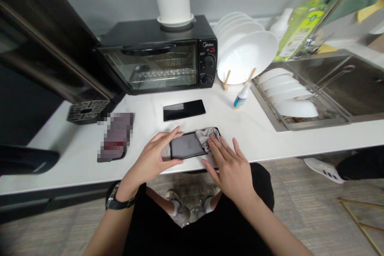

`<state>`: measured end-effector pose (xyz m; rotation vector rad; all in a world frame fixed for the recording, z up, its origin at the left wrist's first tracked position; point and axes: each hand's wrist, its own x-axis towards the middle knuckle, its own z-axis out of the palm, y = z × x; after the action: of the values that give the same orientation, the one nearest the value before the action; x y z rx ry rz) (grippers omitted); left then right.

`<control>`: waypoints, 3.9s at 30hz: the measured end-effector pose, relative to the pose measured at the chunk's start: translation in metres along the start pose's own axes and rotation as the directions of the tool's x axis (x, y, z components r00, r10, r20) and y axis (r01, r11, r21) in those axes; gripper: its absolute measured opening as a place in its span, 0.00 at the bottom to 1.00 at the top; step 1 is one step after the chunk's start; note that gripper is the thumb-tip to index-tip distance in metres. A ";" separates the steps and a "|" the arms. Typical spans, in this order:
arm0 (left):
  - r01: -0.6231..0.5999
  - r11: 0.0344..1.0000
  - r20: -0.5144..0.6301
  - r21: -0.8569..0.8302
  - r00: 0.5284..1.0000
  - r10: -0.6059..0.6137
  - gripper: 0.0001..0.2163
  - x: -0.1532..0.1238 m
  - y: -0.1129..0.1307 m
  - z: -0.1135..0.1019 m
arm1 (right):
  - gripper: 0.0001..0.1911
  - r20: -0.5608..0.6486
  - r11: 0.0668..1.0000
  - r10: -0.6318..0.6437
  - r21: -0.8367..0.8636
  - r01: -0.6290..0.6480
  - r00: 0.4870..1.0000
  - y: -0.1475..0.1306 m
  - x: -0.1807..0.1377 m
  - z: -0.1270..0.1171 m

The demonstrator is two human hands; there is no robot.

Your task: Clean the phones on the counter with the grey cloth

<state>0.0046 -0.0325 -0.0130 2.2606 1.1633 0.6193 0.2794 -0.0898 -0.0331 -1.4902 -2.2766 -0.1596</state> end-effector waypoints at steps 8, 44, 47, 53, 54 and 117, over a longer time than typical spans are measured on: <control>0.029 0.999 0.009 -0.039 1.000 -0.028 0.43 0.006 -0.008 -0.001 | 0.29 -0.057 0.980 0.083 0.187 -0.071 0.995 -0.076 0.045 0.034; -0.032 0.999 -0.039 0.020 0.999 0.033 0.47 0.002 -0.008 0.001 | 0.24 0.047 0.933 -0.097 0.352 0.074 0.994 -0.074 0.034 0.018; -0.026 0.999 -0.032 0.043 0.999 0.027 0.49 0.000 -0.006 0.001 | 0.21 0.056 0.957 -0.093 0.279 0.074 0.994 -0.044 0.017 0.003; -0.039 0.999 -0.012 0.025 0.999 0.040 0.46 0.003 -0.002 0.000 | 0.28 0.019 1.000 -0.020 0.012 0.020 1.000 0.006 -0.004 -0.004; -0.039 0.999 -0.005 0.017 0.999 0.039 0.46 0.004 -0.001 0.000 | 0.29 0.016 1.000 -0.014 -0.004 0.014 1.000 0.006 -0.002 -0.001; 0.099 0.994 0.000 -0.042 0.995 -0.099 0.47 0.005 -0.004 -0.003 | 0.27 0.037 0.942 -0.062 0.333 0.047 0.997 -0.092 0.052 0.025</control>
<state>0.0029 -0.0260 -0.0123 2.1539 1.2432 0.6013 0.1719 -0.0765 -0.0235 -1.2676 -2.2454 0.2365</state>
